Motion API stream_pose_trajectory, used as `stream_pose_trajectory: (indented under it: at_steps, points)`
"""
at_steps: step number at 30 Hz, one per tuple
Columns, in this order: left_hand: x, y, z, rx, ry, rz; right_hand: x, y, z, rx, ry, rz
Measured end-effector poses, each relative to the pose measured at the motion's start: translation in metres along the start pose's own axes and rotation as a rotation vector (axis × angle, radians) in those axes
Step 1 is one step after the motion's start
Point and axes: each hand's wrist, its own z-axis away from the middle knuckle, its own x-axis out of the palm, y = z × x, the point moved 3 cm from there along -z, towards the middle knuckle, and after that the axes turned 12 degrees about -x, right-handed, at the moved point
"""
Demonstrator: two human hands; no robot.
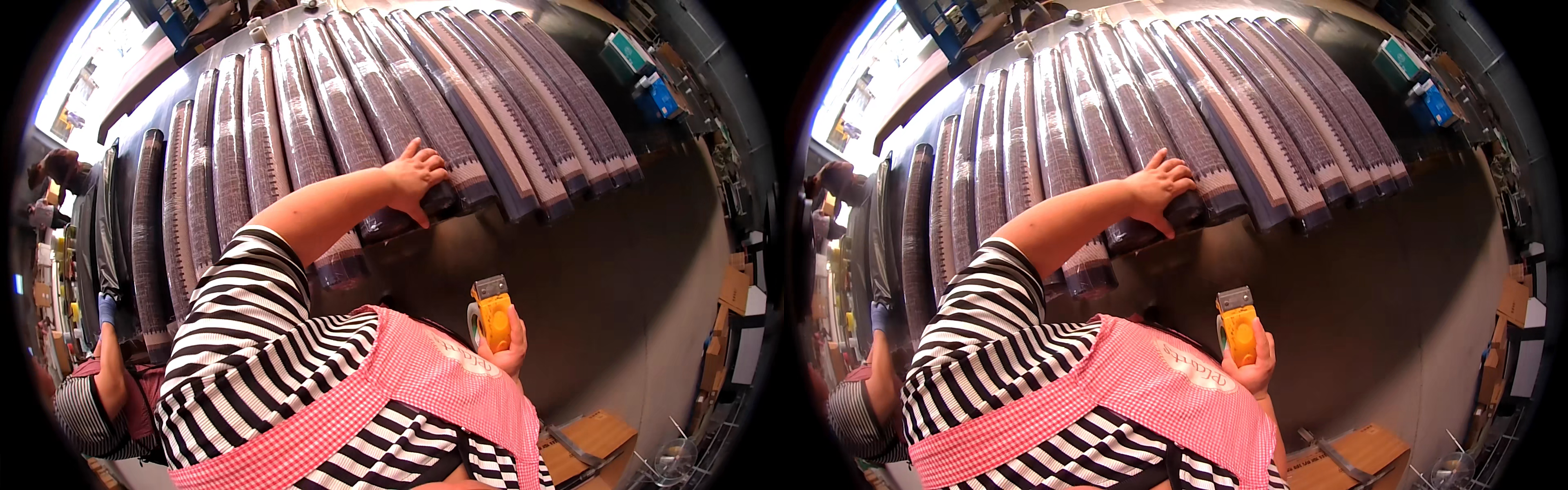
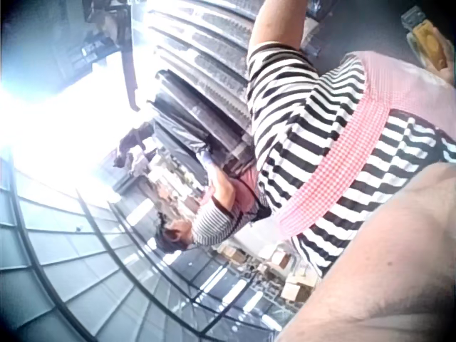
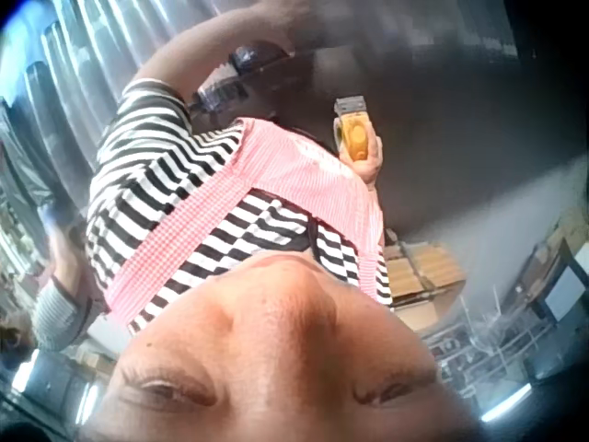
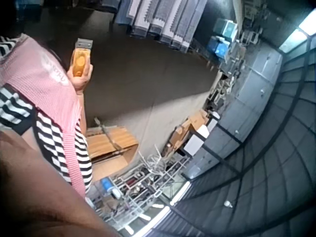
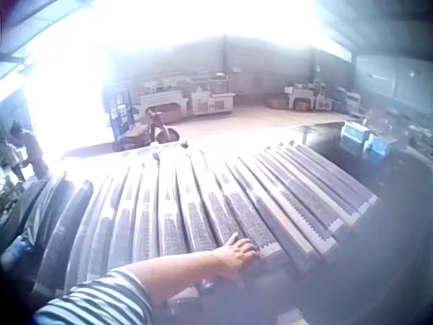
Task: The person uses a tape dispenser to seal the ends of multiple rolled-up carpets or mats that are wrapped in clear plastic. They then pick up a black plastic bag, open it, and place one of the wrapped rolls inside the bag.
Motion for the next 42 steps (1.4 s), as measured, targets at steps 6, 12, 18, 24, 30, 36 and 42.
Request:
stream_pose_trajectory:
  at_steps: [6,12,18,24,30,36,42]
  points:
    - [0.000,0.007,-0.034,0.030,-0.305,-0.014,0.002,0.019,0.006,0.129,0.061,-0.090]
    - [-0.007,0.010,-0.061,0.136,-0.400,0.155,0.000,0.018,0.002,0.264,0.094,-0.263]
    - [-0.046,-0.069,-0.011,0.018,0.043,0.640,0.009,0.011,-0.005,0.294,0.055,-0.266]
    - [-0.007,-0.064,-0.005,0.292,0.214,0.295,0.010,0.004,-0.020,0.195,0.031,-0.201]
    - [-0.013,-0.094,-0.039,-0.069,-0.290,0.913,0.008,-0.001,-0.031,0.163,-0.060,-0.177]
    - [-0.015,-0.103,-0.037,-0.065,-0.179,0.928,0.007,0.010,-0.036,0.169,-0.088,-0.296]
    - [-0.044,-0.084,-0.026,-0.197,-0.035,0.745,-0.002,0.024,-0.046,0.130,-0.084,-0.175]
